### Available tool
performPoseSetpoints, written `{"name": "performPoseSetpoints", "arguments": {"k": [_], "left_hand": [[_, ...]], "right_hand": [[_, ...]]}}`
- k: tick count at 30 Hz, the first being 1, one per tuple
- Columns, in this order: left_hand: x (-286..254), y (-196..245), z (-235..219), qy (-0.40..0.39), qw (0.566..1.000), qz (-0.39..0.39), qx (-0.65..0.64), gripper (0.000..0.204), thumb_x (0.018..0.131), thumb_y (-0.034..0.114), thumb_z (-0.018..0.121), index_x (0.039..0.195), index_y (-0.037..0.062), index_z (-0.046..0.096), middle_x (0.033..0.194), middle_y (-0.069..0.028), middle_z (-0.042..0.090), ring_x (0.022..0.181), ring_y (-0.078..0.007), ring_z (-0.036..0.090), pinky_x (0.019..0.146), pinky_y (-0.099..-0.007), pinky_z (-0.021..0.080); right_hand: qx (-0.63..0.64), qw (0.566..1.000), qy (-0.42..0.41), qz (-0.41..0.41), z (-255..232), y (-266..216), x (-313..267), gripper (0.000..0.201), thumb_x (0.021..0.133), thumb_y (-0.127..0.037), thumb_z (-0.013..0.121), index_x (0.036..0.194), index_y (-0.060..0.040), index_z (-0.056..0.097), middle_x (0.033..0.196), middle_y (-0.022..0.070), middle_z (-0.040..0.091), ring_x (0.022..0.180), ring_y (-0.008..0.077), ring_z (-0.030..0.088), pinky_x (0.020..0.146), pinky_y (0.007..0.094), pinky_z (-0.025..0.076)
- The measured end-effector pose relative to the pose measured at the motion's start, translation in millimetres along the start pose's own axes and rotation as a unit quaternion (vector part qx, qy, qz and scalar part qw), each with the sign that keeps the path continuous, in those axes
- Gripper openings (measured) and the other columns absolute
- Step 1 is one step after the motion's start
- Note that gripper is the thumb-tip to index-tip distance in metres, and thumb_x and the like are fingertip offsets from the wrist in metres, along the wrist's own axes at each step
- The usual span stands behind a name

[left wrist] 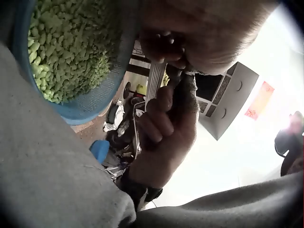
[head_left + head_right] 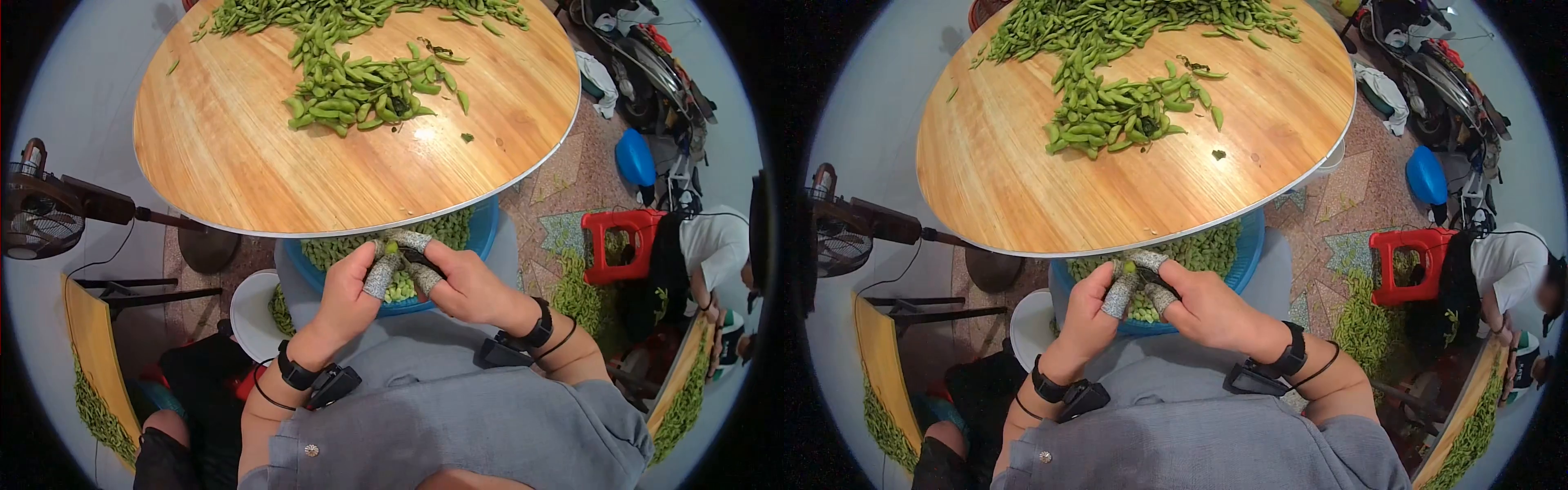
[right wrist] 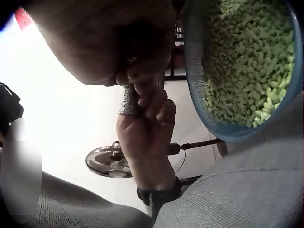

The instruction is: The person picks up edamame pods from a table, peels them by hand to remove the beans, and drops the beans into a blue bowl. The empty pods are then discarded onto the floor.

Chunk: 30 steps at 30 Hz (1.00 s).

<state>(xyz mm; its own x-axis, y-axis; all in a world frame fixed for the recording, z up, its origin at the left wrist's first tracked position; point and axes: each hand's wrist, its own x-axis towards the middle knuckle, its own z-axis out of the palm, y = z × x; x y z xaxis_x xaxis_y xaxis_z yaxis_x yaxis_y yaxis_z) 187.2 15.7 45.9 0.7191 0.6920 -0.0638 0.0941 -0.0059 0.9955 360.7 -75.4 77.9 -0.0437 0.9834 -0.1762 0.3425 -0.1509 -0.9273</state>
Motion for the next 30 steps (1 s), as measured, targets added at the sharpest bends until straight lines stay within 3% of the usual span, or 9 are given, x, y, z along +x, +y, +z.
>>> {"name": "performPoseSetpoints", "arguments": {"k": [2,6,9,10,12,18,20,27,30], "left_hand": [[-0.2,-0.3,-0.5,0.049,0.950,0.161,0.263,0.013,0.086,0.011,0.059,0.092,0.0010,0.053,0.069,-0.0134,0.054,0.063,-0.0287,0.055,0.057,-0.0345,0.045],[0.8,-4.2,-1.4,0.048,0.886,0.270,0.374,0.017,0.085,0.014,0.062,0.088,0.0004,0.052,0.070,-0.0169,0.054,0.063,-0.0366,0.051,0.056,-0.0357,0.045],[-0.6,5.2,-7.3,0.014,0.966,0.146,0.210,0.018,0.085,0.016,0.063,0.086,0.0008,0.054,0.064,-0.0133,0.053,0.053,-0.0273,0.050,0.054,-0.0344,0.046],[-2.3,6.5,-11.2,-0.049,0.992,-0.037,-0.112,0.018,0.086,0.016,0.063,0.086,0.0007,0.054,0.062,-0.0101,0.053,0.050,-0.0220,0.049,0.053,-0.0328,0.046],[-3.3,7.0,-12.7,-0.104,0.877,-0.215,-0.417,0.019,0.086,0.017,0.064,0.086,0.0005,0.055,0.060,-0.0069,0.053,0.047,-0.0167,0.047,0.051,-0.0313,0.047],[0.3,-14.4,-5.8,0.012,0.997,0.017,0.073,0.019,0.081,0.015,0.068,0.082,0.0022,0.054,0.057,-0.0062,0.050,0.049,-0.0157,0.050,0.049,-0.0311,0.045],[2.1,-5.5,-7.2,0.062,0.874,0.266,0.403,0.018,0.072,0.007,0.067,0.080,0.0038,0.052,0.064,-0.0124,0.051,0.055,-0.0272,0.054,0.051,-0.0360,0.045],[5.7,-12.8,1.0,0.066,0.827,0.258,0.494,0.016,0.073,0.001,0.059,0.085,0.0018,0.048,0.076,-0.0165,0.052,0.063,-0.0341,0.054,0.053,-0.0404,0.045],[6.4,-15.4,7.1,0.111,0.917,0.226,0.310,0.012,0.076,0.001,0.056,0.084,0.0010,0.047,0.073,-0.0175,0.052,0.064,-0.0361,0.055,0.054,-0.0392,0.044]], "right_hand": [[-0.019,1.000,0.010,0.018,2.7,2.5,0.0,0.042,0.081,-0.006,0.048,0.123,-0.0027,0.046,0.086,0.0217,0.061,0.079,0.0404,0.062,0.070,0.0424,0.050],[0.033,0.998,0.045,-0.033,7.7,3.7,2.5,0.039,0.085,-0.006,0.046,0.124,-0.0063,0.047,0.077,0.0140,0.060,0.061,0.0294,0.060,0.055,0.0356,0.048],[0.383,0.910,-0.073,0.139,0.9,-2.2,1.7,0.037,0.092,-0.008,0.041,0.128,-0.0130,0.045,0.071,0.0028,0.051,0.048,0.0113,0.045,0.043,0.0243,0.036],[0.444,0.873,-0.114,0.164,-2.0,-2.2,-1.3,0.037,0.094,-0.009,0.039,0.129,-0.0159,0.043,0.070,-0.0008,0.047,0.049,0.0064,0.037,0.043,0.0207,0.030],[0.504,0.829,-0.156,0.185,-4.0,-3.0,-2.1,0.037,0.096,-0.011,0.036,0.131,-0.0189,0.041,0.070,-0.0044,0.042,0.049,0.0014,0.029,0.042,0.0171,0.024],[0.450,0.858,-0.116,0.219,-0.8,-9.0,-0.2,0.040,0.096,-0.009,0.034,0.135,-0.0178,0.037,0.068,-0.0037,0.041,0.049,0.0015,0.030,0.042,0.0176,0.025],[0.397,0.889,-0.091,0.211,2.3,-8.9,0.5,0.037,0.096,-0.009,0.035,0.132,-0.0170,0.039,0.070,-0.0036,0.042,0.049,0.0023,0.031,0.042,0.0185,0.026],[0.321,0.934,-0.033,0.152,11.3,4.0,3.2,0.032,0.089,-0.005,0.038,0.119,-0.0087,0.046,0.067,-0.0011,0.047,0.051,0.0075,0.044,0.043,0.0244,0.037],[0.274,0.956,0.003,0.103,15.9,13.1,0.8,0.032,0.087,-0.006,0.041,0.118,-0.0060,0.048,0.067,0.0003,0.051,0.052,0.0086,0.048,0.045,0.0250,0.039]]}}
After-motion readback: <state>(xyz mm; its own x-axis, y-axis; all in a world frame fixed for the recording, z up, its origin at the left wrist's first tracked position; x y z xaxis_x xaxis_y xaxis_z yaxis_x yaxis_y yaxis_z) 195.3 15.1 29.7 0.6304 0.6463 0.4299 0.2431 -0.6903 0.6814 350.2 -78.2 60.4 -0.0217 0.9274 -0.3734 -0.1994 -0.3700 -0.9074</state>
